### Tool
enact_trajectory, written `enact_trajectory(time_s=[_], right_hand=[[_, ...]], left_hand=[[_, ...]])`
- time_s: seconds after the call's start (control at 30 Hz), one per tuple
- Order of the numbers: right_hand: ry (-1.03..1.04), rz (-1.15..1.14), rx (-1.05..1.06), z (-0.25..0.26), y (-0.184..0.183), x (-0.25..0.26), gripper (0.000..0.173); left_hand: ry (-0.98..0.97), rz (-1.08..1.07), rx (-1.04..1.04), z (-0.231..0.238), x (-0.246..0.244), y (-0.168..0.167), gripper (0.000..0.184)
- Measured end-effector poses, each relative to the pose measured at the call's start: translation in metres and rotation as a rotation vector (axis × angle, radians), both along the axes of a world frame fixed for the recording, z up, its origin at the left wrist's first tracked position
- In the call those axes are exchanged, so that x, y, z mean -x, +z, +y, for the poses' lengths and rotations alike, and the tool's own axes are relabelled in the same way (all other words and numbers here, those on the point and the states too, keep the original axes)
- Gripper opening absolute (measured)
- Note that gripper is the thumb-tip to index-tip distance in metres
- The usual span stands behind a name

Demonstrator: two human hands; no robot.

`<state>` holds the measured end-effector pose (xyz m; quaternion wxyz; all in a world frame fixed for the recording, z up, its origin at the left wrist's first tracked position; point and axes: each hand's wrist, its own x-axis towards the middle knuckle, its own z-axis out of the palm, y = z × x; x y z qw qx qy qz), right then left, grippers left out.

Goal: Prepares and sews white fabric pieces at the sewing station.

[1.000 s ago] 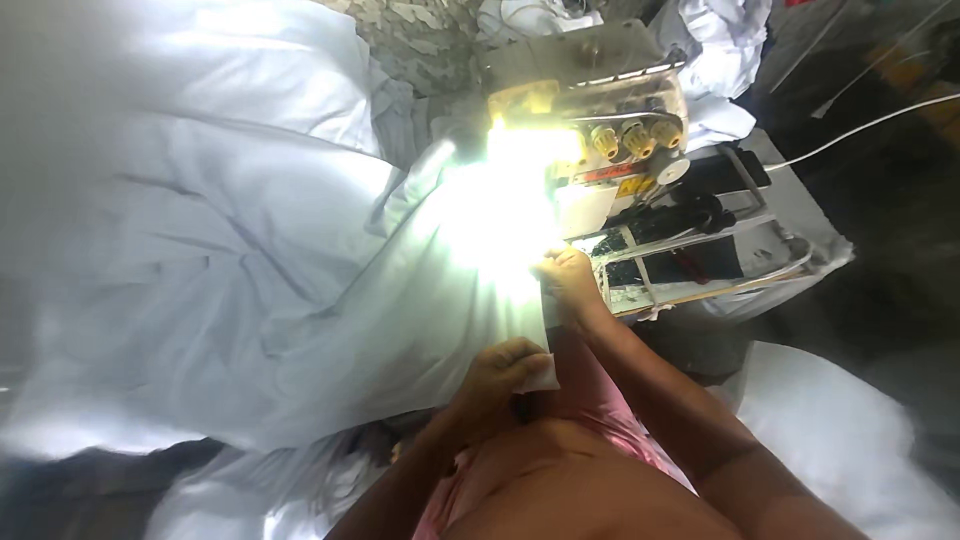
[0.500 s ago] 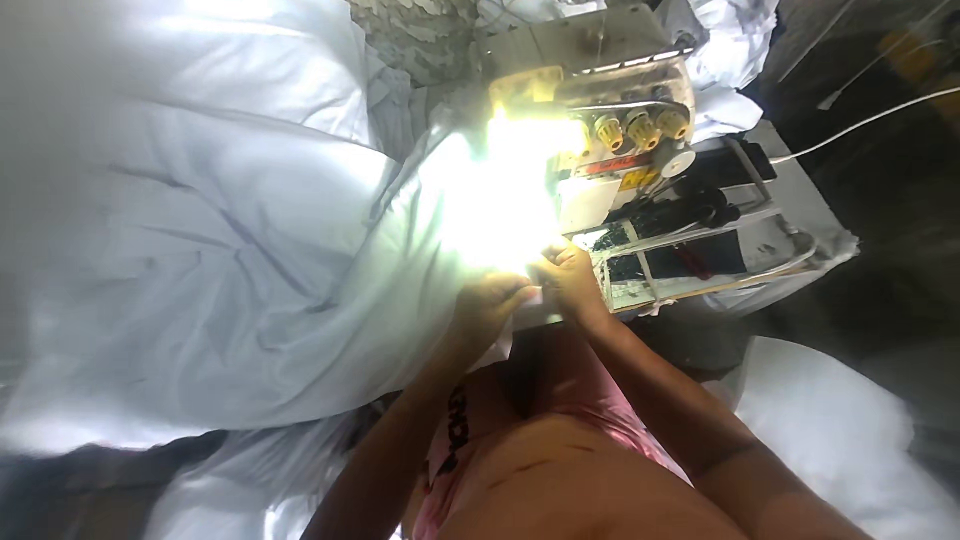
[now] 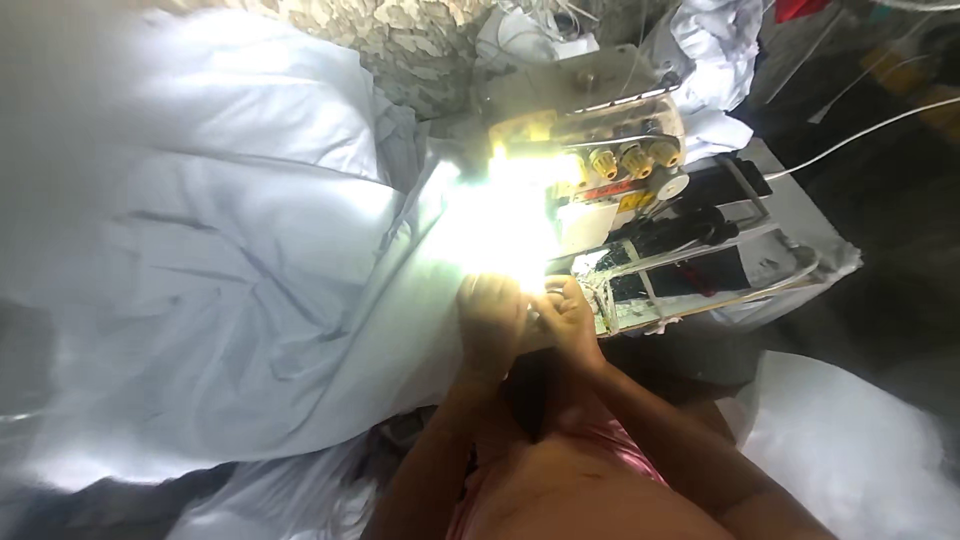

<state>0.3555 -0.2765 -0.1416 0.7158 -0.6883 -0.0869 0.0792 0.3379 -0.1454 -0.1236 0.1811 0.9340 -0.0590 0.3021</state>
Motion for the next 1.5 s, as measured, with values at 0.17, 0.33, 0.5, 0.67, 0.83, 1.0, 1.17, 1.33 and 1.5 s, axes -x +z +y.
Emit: enact_trajectory(time_s=[0.17, 0.33, 0.5, 0.67, 0.83, 1.0, 1.17, 1.33, 1.5], right_hand=[[-0.031, -0.15, 0.038, 0.006, 0.003, -0.012, 0.036], [-0.09, -0.429, 0.376, 0.006, 0.017, -0.029, 0.022], [-0.199, -0.577, 0.693, 0.012, 0.032, -0.04, 0.021], [-0.057, -0.451, 0.714, 0.004, 0.042, -0.043, 0.03], [-0.013, -0.449, 0.493, -0.032, 0.02, -0.021, 0.033], [-0.331, -0.63, 0.75, -0.097, -0.006, -0.03, 0.021], [-0.349, -0.414, 1.054, -0.166, -0.016, -0.043, 0.031], [-0.194, -0.462, 1.199, -0.184, -0.019, -0.044, 0.036], [-0.229, -0.141, 1.296, -0.189, 0.017, -0.027, 0.04]], left_hand=[[0.04, 0.032, -0.107, 0.009, -0.014, 0.004, 0.023], [0.059, 0.241, -0.109, 0.02, -0.039, 0.024, 0.028], [0.072, 0.47, 0.01, 0.038, -0.069, 0.041, 0.042], [-0.027, 0.425, 0.016, 0.068, -0.102, 0.026, 0.038], [-0.026, 0.366, 0.226, 0.076, -0.113, 0.024, 0.039], [0.038, 0.331, 0.586, 0.065, -0.096, 0.026, 0.052], [0.228, 0.3, 0.851, 0.056, -0.059, 0.036, 0.069], [0.169, 0.266, 0.87, 0.061, -0.028, 0.039, 0.066], [0.158, 0.342, 0.684, 0.064, -0.01, 0.051, 0.065]])
